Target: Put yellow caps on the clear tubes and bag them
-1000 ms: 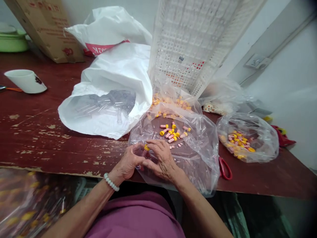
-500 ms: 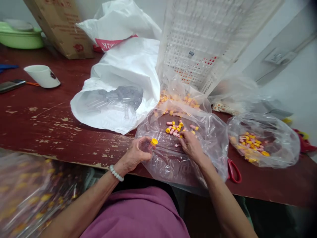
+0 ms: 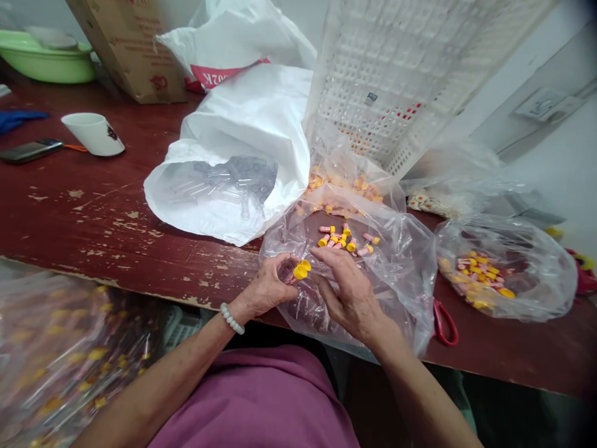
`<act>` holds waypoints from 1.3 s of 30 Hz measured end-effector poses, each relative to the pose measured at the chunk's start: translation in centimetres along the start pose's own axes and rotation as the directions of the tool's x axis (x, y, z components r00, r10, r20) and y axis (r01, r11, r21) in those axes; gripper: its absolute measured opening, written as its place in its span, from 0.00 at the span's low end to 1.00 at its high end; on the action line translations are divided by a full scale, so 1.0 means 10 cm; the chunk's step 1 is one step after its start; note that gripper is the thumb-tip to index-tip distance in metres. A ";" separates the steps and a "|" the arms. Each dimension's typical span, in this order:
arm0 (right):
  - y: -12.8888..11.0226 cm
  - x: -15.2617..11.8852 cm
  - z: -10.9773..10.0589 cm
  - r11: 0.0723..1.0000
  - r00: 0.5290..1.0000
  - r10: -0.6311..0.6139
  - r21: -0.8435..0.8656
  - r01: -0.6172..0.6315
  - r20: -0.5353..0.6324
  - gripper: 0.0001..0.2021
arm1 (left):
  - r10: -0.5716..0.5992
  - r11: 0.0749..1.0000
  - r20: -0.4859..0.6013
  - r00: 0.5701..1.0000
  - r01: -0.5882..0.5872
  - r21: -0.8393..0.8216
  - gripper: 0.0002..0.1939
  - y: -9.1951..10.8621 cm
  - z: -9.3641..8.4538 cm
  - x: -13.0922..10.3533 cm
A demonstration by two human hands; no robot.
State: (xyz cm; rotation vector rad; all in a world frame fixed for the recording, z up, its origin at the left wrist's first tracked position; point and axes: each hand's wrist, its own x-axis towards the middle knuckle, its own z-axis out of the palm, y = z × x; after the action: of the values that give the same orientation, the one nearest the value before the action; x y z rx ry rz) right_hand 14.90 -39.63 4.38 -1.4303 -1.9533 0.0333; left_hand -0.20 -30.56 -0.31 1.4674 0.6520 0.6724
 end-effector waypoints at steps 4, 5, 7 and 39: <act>-0.07 -0.09 0.21 0.996 0.996 0.084 -0.027 -0.085 -0.017 0.23 | -0.031 0.999 0.010 0.999 0.031 -0.037 0.18 -0.01 -0.01 0.00; -0.07 -0.11 0.28 0.996 0.997 0.081 -0.042 -0.082 -0.006 0.24 | -0.042 0.998 0.001 0.999 0.042 -0.047 0.18 -0.03 -0.01 0.00; -0.04 -0.12 0.39 0.996 0.997 0.068 -0.057 -0.067 0.023 0.25 | -0.078 0.995 -0.030 0.997 0.075 -0.068 0.17 -0.07 -0.02 0.00; 0.06 0.23 0.08 0.992 0.999 0.037 0.120 -0.040 0.032 0.15 | 0.083 0.963 0.069 0.994 -0.098 0.252 0.18 -0.05 -0.08 -0.08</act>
State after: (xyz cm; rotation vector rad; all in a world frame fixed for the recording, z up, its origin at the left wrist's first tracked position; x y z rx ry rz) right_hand 14.65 -37.11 4.73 -1.3949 -1.9136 0.1883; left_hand -1.35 -30.60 -0.83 1.7576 0.6470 0.6304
